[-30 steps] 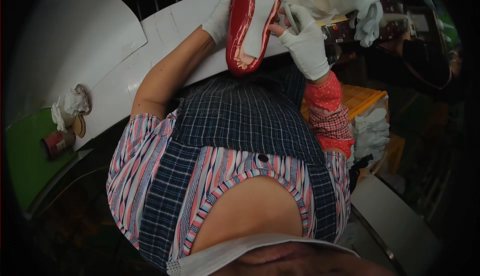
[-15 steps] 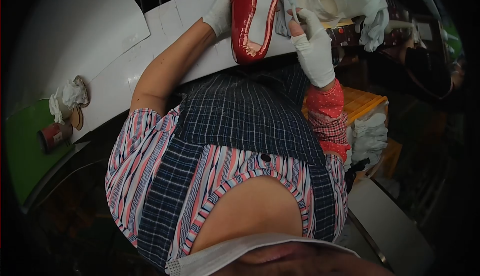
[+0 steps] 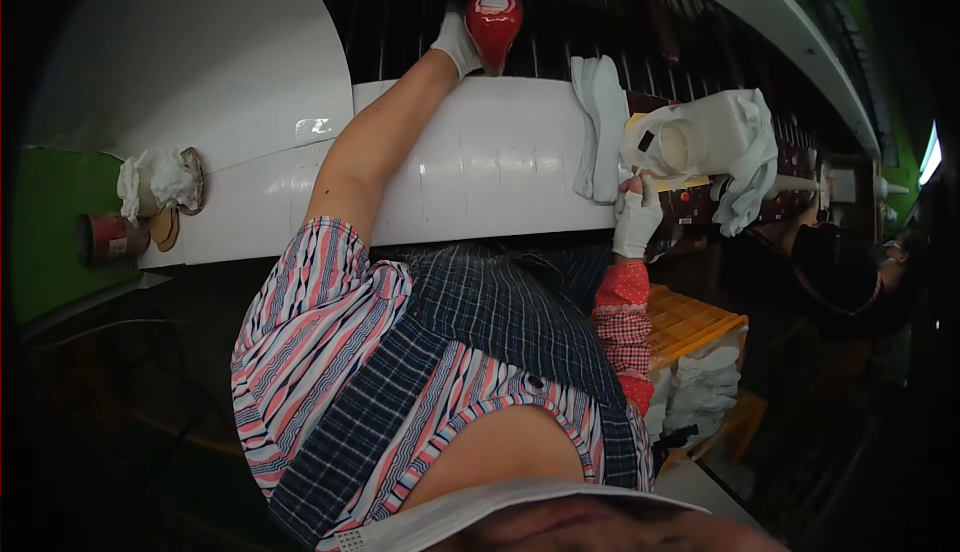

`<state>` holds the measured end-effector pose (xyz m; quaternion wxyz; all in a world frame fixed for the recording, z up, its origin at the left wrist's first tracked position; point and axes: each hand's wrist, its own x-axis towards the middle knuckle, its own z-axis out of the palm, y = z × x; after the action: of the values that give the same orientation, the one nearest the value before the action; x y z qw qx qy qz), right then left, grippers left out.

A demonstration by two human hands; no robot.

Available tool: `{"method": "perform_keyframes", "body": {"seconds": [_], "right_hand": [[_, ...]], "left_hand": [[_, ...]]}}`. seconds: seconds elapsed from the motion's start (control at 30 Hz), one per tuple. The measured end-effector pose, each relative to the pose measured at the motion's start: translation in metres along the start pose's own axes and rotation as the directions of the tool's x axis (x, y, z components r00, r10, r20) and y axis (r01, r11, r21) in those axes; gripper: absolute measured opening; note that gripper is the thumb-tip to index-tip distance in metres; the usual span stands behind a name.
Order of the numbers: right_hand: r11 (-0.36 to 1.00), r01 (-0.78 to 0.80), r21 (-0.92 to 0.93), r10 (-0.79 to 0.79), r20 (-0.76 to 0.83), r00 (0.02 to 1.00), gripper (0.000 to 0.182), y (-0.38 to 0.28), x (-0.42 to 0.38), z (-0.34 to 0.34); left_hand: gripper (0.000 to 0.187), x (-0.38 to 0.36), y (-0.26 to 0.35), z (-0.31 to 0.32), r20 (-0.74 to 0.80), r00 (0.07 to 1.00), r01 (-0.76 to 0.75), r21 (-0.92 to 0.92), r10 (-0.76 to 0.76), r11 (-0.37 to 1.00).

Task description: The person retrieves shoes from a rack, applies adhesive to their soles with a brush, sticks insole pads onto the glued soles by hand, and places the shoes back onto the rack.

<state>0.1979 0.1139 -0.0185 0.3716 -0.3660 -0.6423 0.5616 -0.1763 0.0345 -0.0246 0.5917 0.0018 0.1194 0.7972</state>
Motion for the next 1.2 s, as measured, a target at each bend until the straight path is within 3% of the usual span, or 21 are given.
{"method": "perform_keyframes", "body": {"seconds": [0.07,0.1,0.13,0.2,0.23,0.3,0.4,0.5,0.63,0.73,0.77,0.83,1.1,1.2], "right_hand": [[1.0,0.002,0.007,-0.002,-0.007,1.0,0.027,-0.005,0.0,0.002],[1.0,-0.009,0.012,0.009,-0.012,1.0,0.028,-0.007,-0.001,0.0],[1.0,0.001,-0.005,-0.001,-0.001,1.0,0.029,-0.006,0.0,-0.003],[0.995,0.093,-0.043,-0.093,0.004,0.996,0.03,-0.003,0.001,-0.005],[0.996,0.089,-0.029,-0.088,0.008,0.996,0.029,0.0,0.002,-0.006],[0.997,0.067,-0.026,-0.067,-0.011,0.998,0.028,-0.004,0.0,-0.008],[1.0,0.023,-0.006,-0.023,0.013,1.0,0.026,-0.009,-0.002,-0.008],[0.999,0.014,-0.035,-0.014,0.012,1.0,0.027,-0.011,-0.002,-0.011],[0.999,0.038,-0.022,-0.038,0.007,0.999,0.026,-0.01,-0.002,-0.006],[0.996,0.065,-0.055,-0.065,0.0,0.998,0.024,-0.008,-0.003,-0.006],[0.994,0.079,-0.071,-0.078,0.01,0.997,0.024,-0.008,-0.001,-0.007],[0.99,0.099,-0.096,-0.096,0.041,0.995,0.025,-0.005,-0.003,-0.006],[1.0,-0.02,0.017,0.019,0.073,0.997,0.028,-0.007,-0.004,0.003],[0.999,0.034,-0.011,-0.034,0.06,0.998,0.027,-0.002,-0.003,0.003]], "left_hand": [[0.047,0.017,0.01,-0.011,-0.2,0.959,-0.197,0.046,0.202,0.979],[0.047,0.015,0.015,-0.014,-0.08,0.988,-0.135,-0.048,0.131,0.99],[0.047,0.011,0.007,0.001,-0.057,0.992,-0.111,-0.049,0.108,0.993],[0.044,-0.008,-0.014,0.031,-0.264,0.921,-0.315,-0.072,0.286,0.946],[0.044,-0.018,-0.019,0.043,-0.252,0.93,-0.293,-0.072,0.267,0.954],[0.047,-0.037,-0.026,0.058,-0.406,0.914,-0.122,-0.278,-0.002,0.953],[0.044,-0.06,-0.042,0.057,-0.373,0.927,-0.06,-0.249,-0.039,0.967],[0.045,-0.055,-0.038,0.044,-0.312,0.95,-0.033,-0.094,0.002,0.995],[0.039,-0.015,-0.008,0.025,-0.309,0.95,0.003,-0.155,-0.051,0.988],[0.026,0.021,0.005,0.008,-0.464,0.859,-0.354,-0.232,0.217,0.906],[0.026,0.028,0.007,0.004,-0.464,0.861,-0.346,-0.231,0.21,0.909],[0.028,0.03,0.008,0.001,-0.498,0.798,-0.481,-0.188,0.339,0.856],[0.034,0.027,0.014,-0.008,-0.484,0.779,-0.507,-0.112,0.399,0.855],[0.035,0.006,-0.004,0.011,-0.458,0.776,-0.547,-0.147,0.433,0.824]]}}
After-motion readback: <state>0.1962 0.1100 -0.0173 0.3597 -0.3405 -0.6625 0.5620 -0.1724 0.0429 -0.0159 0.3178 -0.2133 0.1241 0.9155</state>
